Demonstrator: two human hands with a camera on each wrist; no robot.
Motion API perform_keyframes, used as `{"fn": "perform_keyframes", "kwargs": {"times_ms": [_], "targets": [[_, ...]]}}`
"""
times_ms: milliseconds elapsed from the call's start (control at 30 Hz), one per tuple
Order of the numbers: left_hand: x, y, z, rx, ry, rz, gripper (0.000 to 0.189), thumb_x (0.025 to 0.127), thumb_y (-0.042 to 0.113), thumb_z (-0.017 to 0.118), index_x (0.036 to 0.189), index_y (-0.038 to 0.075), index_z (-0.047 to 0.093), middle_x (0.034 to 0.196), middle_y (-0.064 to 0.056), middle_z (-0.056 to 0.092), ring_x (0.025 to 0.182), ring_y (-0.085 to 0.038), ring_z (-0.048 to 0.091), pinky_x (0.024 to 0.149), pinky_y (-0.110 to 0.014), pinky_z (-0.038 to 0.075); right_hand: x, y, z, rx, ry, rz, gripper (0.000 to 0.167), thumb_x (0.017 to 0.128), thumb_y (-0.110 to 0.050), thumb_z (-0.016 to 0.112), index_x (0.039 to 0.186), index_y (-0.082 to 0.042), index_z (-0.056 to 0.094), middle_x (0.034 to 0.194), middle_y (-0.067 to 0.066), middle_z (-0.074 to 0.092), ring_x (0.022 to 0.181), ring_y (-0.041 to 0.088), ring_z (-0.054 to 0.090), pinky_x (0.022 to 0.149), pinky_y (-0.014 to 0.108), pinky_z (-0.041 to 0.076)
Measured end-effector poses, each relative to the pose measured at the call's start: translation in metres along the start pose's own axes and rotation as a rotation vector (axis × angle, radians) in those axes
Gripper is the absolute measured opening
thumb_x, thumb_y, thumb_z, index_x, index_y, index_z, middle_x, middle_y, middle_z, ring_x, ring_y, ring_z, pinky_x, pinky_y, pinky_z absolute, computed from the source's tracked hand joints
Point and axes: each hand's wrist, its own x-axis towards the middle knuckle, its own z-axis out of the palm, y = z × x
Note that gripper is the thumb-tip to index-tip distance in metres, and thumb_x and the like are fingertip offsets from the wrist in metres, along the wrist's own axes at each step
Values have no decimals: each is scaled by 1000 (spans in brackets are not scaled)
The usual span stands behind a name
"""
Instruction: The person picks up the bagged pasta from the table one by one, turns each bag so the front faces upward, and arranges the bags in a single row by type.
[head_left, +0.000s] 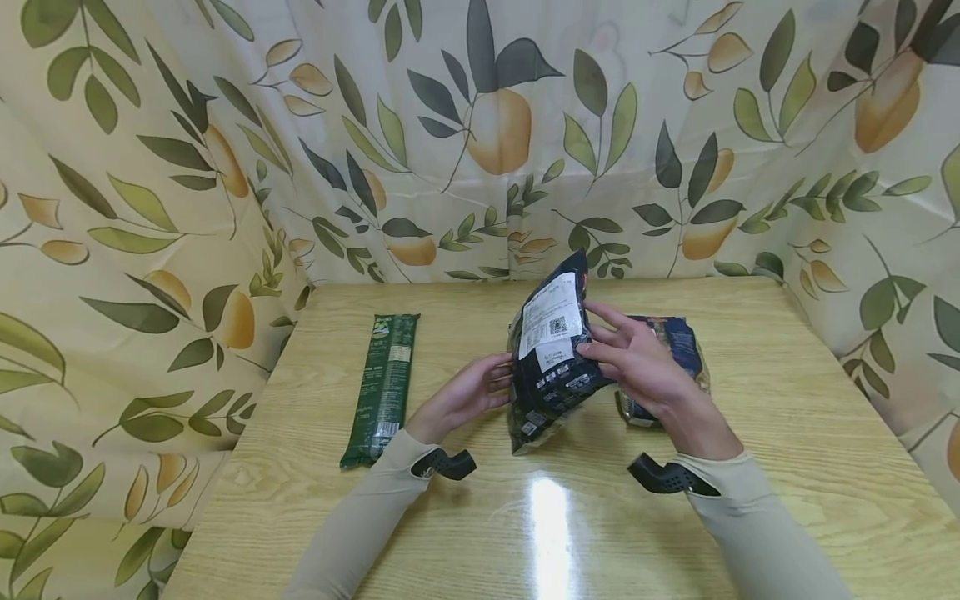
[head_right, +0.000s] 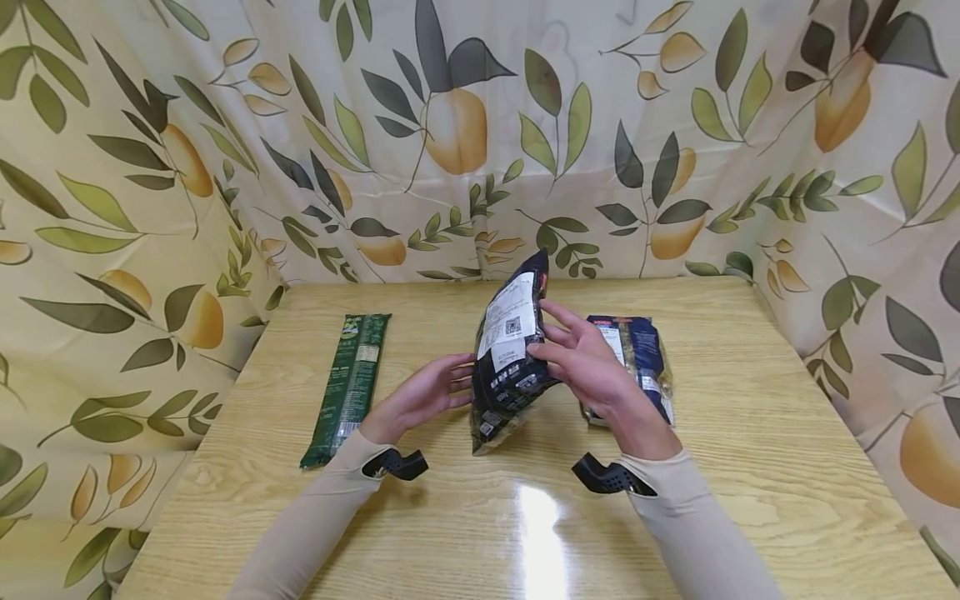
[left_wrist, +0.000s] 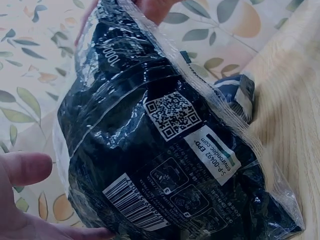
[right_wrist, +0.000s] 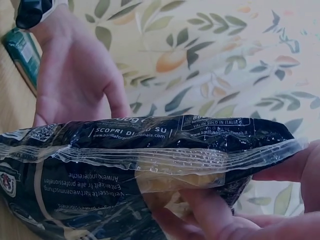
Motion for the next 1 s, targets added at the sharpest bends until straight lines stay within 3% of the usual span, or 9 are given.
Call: {"fn": "perform_keyframes", "kwargs": {"times_ms": [100, 233, 333, 500, 600, 700, 833, 1000], "targets": [[-1, 0, -2, -9, 7, 2, 32, 110, 26, 37, 131, 9, 53, 142, -11, 54, 130, -22, 50, 108, -38, 43, 2, -2, 5, -32, -4, 6, 79, 104, -7, 57, 168, -21, 13, 172, 20, 18, 147, 38, 42, 92, 22, 56], [-3, 1, -4, -13, 8, 12, 24, 109, 27, 41, 117, 13, 58, 124, -1, 59, 119, -17, 55, 101, -33, 47, 6, -3, 12, -95, 0, -5, 79, 104, -11, 60, 168, -19, 14, 171, 23, 19, 155, 41, 31, 118, 47, 44], [-4, 1, -6, -9, -6, 20, 27, 110, 28, 41, 121, 11, 59, 122, -1, 61, 116, -15, 56, 100, -34, 47, 10, -3, 17, -111, -3, -22, 79, 103, -13, 62, 167, -18, 16, 170, 25, 20, 156, 41, 27, 124, 63, 27], [-6, 0, -10, -21, -9, 12, 30, 111, 27, 39, 127, 8, 56, 127, -3, 58, 121, -17, 54, 107, -38, 45, 15, -3, 24, -144, -6, -41, 77, 102, -14, 62, 167, -17, 20, 170, 24, 23, 156, 41, 28, 123, 64, 29], [-8, 0, -11, -13, 20, 11, 32, 111, 27, 40, 130, 6, 55, 130, -4, 58, 124, -19, 54, 110, -40, 44, 17, -3, 27, -162, -10, -53, 77, 102, -13, 62, 166, -17, 21, 169, 23, 24, 156, 41, 28, 122, 64, 30], [-12, 3, -11, -10, 57, 6, 40, 110, 25, 42, 143, 4, 46, 139, -9, 54, 130, -24, 51, 117, -45, 39, 19, -2, 30, -161, -20, -69, 76, 102, -12, 61, 166, -16, 21, 169, 23, 24, 156, 40, 29, 122, 63, 31], [-18, 12, -12, 101, 98, 46, 60, 108, 25, 47, 160, 4, 27, 159, -19, 39, 147, -35, 41, 125, -54, 32, 21, -1, 37, -141, -32, -88, 75, 103, -10, 61, 166, -15, 21, 169, 23, 25, 155, 40, 31, 123, 61, 31], [-28, 27, -9, 316, 154, 164, 63, 107, 26, 50, 161, 2, 28, 168, -22, 27, 154, -39, 32, 124, -59, 32, 25, 0, 44, -123, -37, -101, 73, 103, -9, 60, 166, -13, 22, 168, 24, 26, 153, 41, 34, 123, 59, 32]]}}
